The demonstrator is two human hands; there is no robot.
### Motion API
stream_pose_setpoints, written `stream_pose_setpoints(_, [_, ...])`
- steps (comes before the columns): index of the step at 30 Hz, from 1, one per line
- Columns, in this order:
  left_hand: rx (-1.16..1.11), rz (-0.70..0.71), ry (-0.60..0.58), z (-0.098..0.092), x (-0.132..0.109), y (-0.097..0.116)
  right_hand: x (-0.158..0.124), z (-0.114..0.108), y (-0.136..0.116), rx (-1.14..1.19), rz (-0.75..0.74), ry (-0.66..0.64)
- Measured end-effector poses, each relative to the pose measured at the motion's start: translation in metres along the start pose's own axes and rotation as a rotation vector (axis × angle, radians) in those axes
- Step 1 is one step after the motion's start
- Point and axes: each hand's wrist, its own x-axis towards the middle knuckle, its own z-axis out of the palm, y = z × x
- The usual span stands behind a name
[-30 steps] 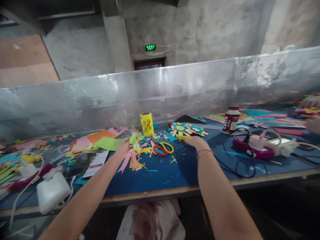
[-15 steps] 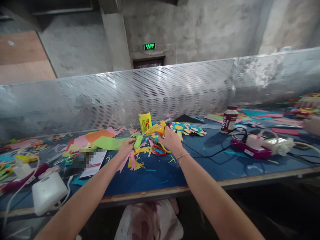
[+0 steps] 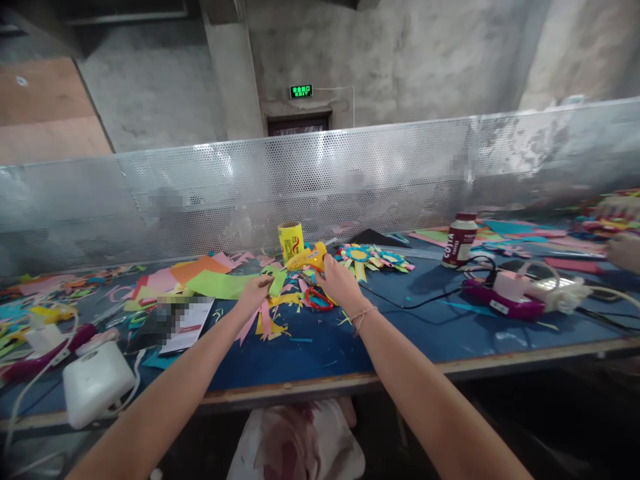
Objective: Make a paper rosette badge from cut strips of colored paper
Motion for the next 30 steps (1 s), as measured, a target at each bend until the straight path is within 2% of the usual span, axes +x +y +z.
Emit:
stream_pose_setpoints(13, [0.027,-0.026,-0.012,0.000,-0.004,0.011,0.000,-0.004,0.000,-0.009,-0.019,-0.053])
stream_pose_setpoints(21, [-0.090,-0.024,0.027,-0.005,-0.004,0.014,0.002,-0.005,0.002,0.000,0.009,-0.035])
stream_pose_setpoints(26, [-0.324,-0.148,0.051,-0.008,-0.003,0.015,0.001,-0.008,-0.004,0.067,0.111,0.014])
stream_pose_setpoints(30, [-0.606,-0.254,0.093,-0.010,-0.001,0.017,0.004,-0.006,0.000,0.117,0.230,-0.028])
